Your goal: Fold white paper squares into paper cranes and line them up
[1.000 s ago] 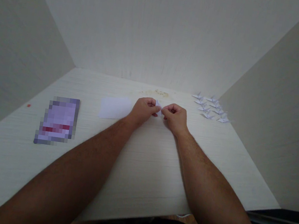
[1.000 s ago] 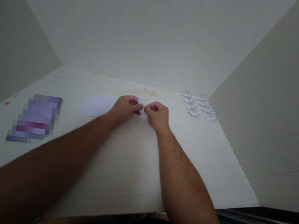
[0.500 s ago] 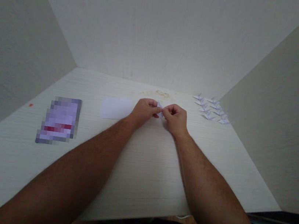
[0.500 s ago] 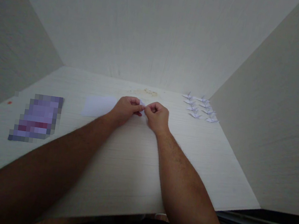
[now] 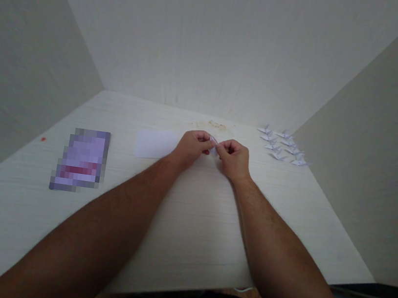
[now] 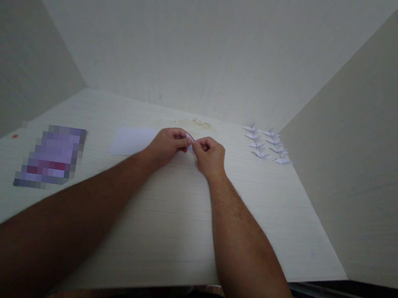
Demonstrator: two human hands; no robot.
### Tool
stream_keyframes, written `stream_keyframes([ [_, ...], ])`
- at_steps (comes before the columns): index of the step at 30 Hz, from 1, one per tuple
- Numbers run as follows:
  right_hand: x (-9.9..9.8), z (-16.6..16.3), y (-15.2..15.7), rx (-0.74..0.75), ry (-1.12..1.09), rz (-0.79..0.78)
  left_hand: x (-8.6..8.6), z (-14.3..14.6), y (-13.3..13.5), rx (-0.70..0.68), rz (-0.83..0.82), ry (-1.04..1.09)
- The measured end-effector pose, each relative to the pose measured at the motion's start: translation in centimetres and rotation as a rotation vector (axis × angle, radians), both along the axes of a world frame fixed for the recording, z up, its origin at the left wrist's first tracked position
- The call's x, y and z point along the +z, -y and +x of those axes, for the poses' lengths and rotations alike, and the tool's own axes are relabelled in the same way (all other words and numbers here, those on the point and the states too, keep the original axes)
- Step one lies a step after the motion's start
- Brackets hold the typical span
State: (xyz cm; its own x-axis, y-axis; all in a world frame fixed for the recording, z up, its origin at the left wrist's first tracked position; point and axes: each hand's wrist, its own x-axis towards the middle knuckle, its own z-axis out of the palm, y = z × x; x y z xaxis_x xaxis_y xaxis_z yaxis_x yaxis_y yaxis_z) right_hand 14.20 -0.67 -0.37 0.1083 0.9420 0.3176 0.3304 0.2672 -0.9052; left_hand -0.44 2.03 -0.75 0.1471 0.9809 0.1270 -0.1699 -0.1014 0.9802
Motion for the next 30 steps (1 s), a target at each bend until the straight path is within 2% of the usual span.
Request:
stream_keyframes([
  [12,-0.02,-0.20,0.24,-0.065,0.112,0.127,0.29,0.07,0.17,-0.032,-0.059,0.093],
  [30,-0.30,-0.13,0.24,-0.037,0.235,0.233,0.15,-0.06,0.04,-0.043,-0.057,0.103],
])
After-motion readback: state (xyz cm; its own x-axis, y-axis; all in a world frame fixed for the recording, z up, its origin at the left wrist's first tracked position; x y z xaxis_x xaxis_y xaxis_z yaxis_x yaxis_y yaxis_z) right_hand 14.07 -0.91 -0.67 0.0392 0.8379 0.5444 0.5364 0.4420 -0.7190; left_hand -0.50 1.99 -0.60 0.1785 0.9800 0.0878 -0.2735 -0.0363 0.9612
